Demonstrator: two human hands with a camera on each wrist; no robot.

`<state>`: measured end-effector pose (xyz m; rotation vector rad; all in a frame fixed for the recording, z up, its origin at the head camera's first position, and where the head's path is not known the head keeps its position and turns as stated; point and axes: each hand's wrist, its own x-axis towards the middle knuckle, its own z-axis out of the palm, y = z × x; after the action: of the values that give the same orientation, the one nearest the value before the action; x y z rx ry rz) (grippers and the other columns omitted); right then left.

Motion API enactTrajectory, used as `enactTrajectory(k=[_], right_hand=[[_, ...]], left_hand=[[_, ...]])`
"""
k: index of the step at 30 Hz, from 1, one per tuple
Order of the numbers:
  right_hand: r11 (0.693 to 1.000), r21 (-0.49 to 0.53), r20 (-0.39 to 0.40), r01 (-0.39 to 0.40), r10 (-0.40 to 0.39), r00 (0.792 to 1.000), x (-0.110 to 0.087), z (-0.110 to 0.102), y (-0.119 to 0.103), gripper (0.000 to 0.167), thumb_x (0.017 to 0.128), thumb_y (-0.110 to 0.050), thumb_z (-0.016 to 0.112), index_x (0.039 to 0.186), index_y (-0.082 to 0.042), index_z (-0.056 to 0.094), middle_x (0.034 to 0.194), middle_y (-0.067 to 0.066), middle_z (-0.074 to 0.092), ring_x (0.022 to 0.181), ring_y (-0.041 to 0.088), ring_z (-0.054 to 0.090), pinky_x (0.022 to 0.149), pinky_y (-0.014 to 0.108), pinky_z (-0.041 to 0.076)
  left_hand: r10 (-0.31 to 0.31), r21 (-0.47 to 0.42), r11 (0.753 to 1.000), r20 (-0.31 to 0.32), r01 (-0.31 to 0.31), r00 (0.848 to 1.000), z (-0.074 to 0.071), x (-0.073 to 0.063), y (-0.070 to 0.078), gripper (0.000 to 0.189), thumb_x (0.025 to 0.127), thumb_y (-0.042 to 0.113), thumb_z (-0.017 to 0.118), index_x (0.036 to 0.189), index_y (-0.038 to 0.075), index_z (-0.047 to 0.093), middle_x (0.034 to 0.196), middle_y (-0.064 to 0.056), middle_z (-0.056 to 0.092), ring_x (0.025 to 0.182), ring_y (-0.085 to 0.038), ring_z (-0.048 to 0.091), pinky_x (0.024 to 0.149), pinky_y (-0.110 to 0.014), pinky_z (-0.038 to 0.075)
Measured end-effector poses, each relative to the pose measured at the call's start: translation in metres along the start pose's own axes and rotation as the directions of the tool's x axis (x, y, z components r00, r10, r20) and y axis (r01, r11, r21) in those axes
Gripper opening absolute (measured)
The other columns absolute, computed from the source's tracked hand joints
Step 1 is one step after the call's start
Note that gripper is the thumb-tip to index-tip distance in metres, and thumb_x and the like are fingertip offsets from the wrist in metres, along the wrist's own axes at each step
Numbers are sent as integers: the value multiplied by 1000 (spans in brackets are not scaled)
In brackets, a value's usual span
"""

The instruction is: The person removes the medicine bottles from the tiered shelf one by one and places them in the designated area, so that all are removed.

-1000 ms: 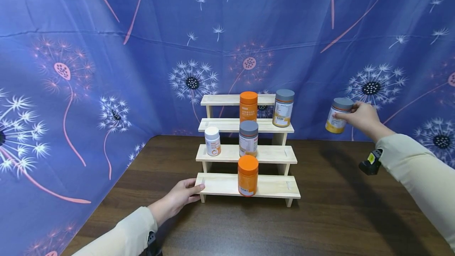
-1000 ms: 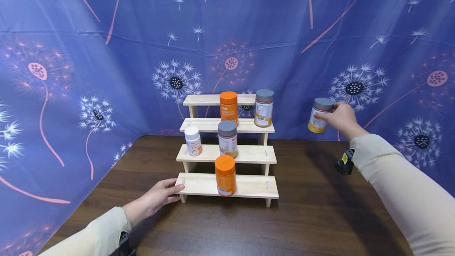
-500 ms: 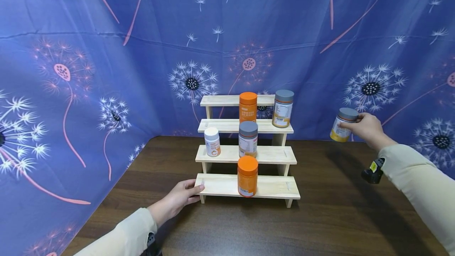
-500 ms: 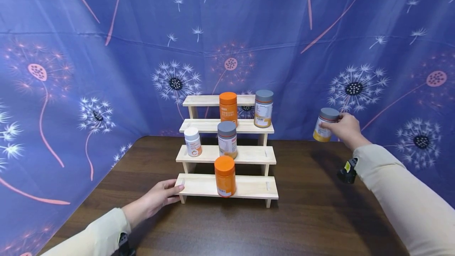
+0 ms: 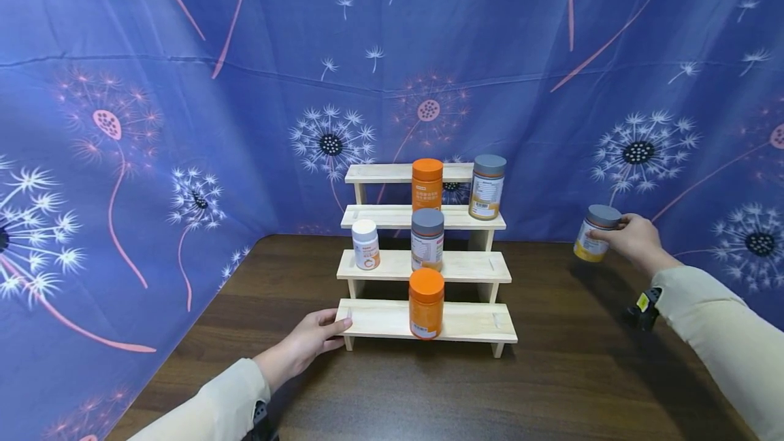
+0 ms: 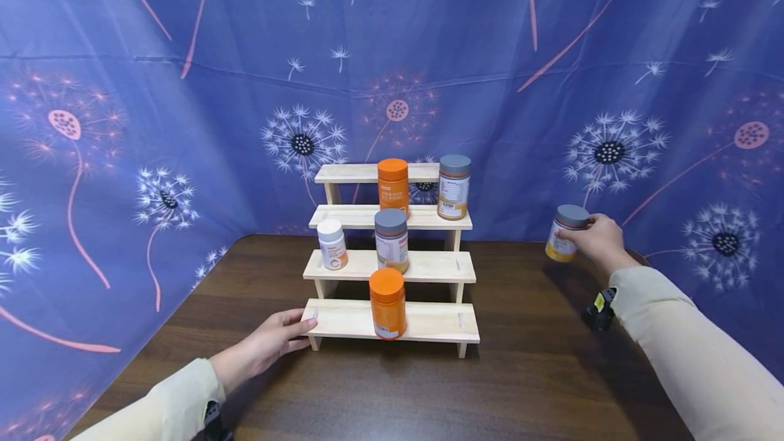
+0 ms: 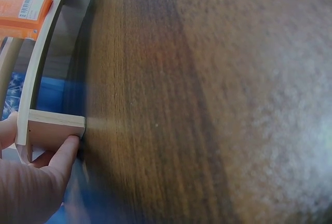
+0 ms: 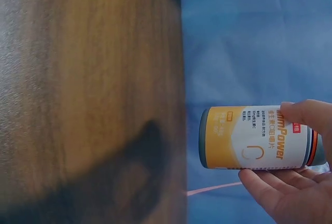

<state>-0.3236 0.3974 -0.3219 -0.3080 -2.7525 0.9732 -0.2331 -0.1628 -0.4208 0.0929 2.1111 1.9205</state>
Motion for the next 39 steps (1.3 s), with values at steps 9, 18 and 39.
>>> enactTrajectory(k=[9, 18, 39], right_hand=[[997, -53, -1, -47, 47, 999, 1, 6, 17, 85, 90, -41, 63, 133, 25, 30, 129, 46, 39, 113, 56, 45, 90, 61, 47], [996, 2, 4, -85, 85, 996, 2, 15, 28, 86, 88, -38, 66, 134, 24, 29, 131, 45, 38, 115, 56, 43, 96, 63, 43], [997, -4, -16, -78, 78, 997, -6, 31, 46, 83, 91, -37, 63, 135, 22, 27, 132, 45, 36, 117, 58, 39, 93, 64, 43]], left_hand=[[-10, 6, 1000, -8, 10, 1000, 0, 0, 2, 55, 97, 15, 59, 136, -18, 38, 120, -23, 60, 102, -18, 63, 101, -46, 50], [-16, 12, 1000, -11, 16, 1000, -1, 2, 1, 56, 97, 17, 60, 136, -17, 39, 124, -25, 58, 104, -19, 64, 101, -45, 50], [-19, 9, 1000, -11, 19, 1000, 0, 1, 2, 55, 97, 15, 60, 136, -17, 38, 125, -26, 56, 103, -20, 64, 101, -47, 50]])
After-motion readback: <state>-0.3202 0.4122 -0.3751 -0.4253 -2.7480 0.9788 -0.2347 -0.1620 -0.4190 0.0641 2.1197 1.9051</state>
